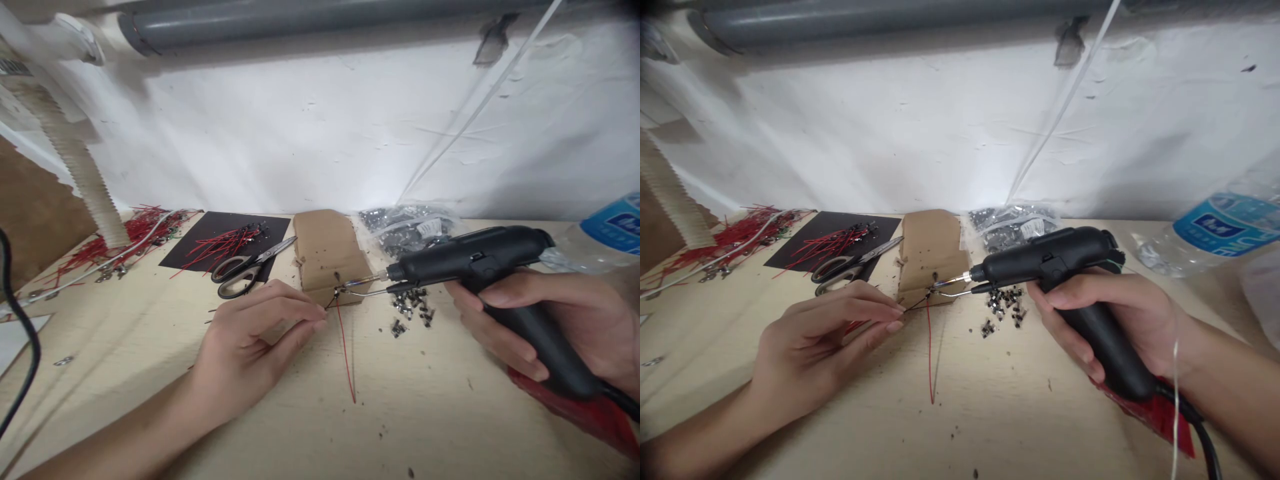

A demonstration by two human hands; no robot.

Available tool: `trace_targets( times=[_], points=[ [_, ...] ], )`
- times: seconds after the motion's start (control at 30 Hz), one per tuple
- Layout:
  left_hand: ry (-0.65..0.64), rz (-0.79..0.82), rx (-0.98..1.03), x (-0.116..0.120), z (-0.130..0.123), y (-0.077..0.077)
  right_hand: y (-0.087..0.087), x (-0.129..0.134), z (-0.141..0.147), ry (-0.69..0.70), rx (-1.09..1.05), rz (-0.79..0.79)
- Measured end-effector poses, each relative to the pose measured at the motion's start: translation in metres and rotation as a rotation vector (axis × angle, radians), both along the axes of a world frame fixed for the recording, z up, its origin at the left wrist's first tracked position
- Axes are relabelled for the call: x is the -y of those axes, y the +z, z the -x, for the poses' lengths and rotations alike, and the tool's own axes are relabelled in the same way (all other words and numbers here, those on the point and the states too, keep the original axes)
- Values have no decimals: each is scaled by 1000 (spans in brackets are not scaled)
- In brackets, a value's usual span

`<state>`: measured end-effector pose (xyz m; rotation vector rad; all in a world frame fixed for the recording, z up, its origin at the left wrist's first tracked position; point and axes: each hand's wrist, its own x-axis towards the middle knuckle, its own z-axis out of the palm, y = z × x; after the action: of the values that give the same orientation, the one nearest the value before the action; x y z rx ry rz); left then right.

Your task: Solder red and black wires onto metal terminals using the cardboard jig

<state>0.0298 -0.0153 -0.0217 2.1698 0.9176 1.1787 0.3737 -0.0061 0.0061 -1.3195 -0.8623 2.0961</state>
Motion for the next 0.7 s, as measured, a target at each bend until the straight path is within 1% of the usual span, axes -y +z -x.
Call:
trace_targets(
  times=[0.13, 0.3, 0.47, 0.7],
  points=[
    [2, -1, 4, 1, 2, -1, -1, -1, 0, -2, -4, -7],
    [1, 15, -12, 2, 2, -2, -1, -1, 0, 23, -24, -67],
    [6, 19, -14, 0, 1, -1, -2, -2, -2, 23, -18, -15],
    [14, 1, -18, 2, 2, -2, -2, 0, 0, 9, -2, -47]
  ],
)
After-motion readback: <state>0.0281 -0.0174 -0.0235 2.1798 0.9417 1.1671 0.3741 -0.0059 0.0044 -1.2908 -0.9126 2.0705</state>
